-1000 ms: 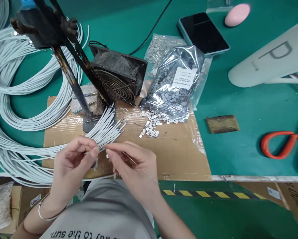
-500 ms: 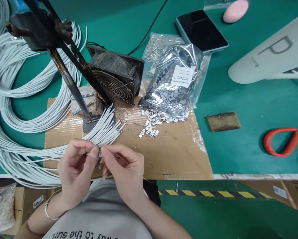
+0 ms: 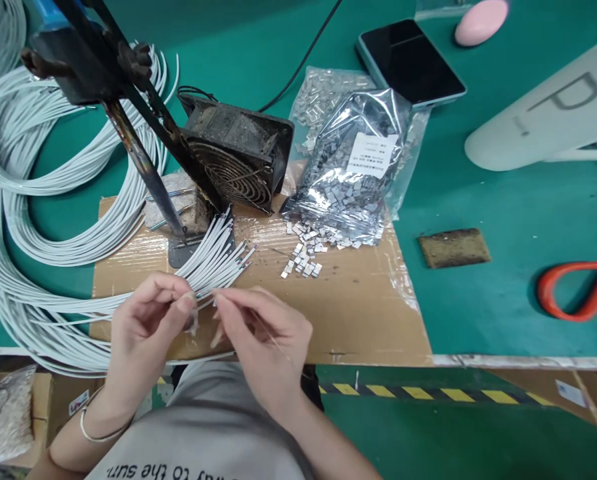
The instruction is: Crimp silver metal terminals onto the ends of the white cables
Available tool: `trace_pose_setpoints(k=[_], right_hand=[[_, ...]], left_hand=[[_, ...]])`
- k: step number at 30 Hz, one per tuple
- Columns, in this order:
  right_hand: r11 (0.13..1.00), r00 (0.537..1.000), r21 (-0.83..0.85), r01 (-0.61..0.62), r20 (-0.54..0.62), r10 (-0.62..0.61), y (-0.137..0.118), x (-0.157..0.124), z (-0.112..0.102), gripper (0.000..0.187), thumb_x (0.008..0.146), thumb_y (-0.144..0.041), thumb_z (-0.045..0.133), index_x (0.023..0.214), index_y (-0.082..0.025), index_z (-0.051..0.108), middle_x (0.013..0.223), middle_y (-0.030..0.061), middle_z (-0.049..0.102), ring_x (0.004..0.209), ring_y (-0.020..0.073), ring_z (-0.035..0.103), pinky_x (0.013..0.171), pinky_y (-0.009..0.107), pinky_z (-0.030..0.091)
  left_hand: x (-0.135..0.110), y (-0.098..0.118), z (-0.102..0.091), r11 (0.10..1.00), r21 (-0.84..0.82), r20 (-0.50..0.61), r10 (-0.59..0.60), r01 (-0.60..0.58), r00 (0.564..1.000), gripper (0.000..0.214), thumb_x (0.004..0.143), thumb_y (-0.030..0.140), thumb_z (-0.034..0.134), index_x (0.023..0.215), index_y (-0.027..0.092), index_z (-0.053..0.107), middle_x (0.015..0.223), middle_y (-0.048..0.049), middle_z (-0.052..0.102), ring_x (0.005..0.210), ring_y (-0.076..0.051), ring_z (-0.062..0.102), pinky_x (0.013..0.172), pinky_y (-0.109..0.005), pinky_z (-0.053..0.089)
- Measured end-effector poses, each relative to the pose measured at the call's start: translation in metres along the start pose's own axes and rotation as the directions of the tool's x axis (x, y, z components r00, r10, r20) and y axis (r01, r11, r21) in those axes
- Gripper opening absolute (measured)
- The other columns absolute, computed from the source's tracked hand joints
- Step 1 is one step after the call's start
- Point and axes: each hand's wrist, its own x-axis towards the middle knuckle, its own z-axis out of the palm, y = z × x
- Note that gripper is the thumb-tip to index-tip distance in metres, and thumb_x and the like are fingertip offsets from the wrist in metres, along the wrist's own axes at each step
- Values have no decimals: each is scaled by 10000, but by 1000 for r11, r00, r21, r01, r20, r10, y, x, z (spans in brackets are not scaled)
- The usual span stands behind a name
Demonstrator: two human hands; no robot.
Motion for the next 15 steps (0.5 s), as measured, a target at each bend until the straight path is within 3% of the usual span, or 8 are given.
trace_pose_setpoints(k=[3, 6, 15], right_hand=[[998, 999, -41, 37, -38, -38, -8, 9, -7, 143, 872, -115, 808, 860, -249, 859, 598, -38, 722, 445, 101, 646, 462, 197, 578], [994, 998, -83, 69, 8, -68, -14, 16, -9, 185, 869, -88, 788, 845, -256, 863, 654, -27, 744, 481, 100, 656, 474, 204, 571], [971, 987, -205, 125, 120, -102, -18, 18, -5, 212, 904, -110, 775, 884, -288, 889, 784, -12, 782, 510, 75, 577, 486, 210, 511]], left_hand=[[3, 5, -7, 998, 56, 42, -7, 4, 999, 91, 975, 183, 732, 886, 200, 727, 853, -23, 748, 721, -124, 642, 630, -205, 505], [3, 8, -9, 998, 62, 75, -7, 3, 997, 95, 957, 149, 732, 879, 203, 733, 965, -46, 782, 786, -138, 667, 661, -220, 504], [8, 9, -4, 999, -6, 118, -37, 38, 992, 121, 960, 140, 747, 866, 213, 729, 899, -16, 773, 797, -128, 669, 689, -207, 512]])
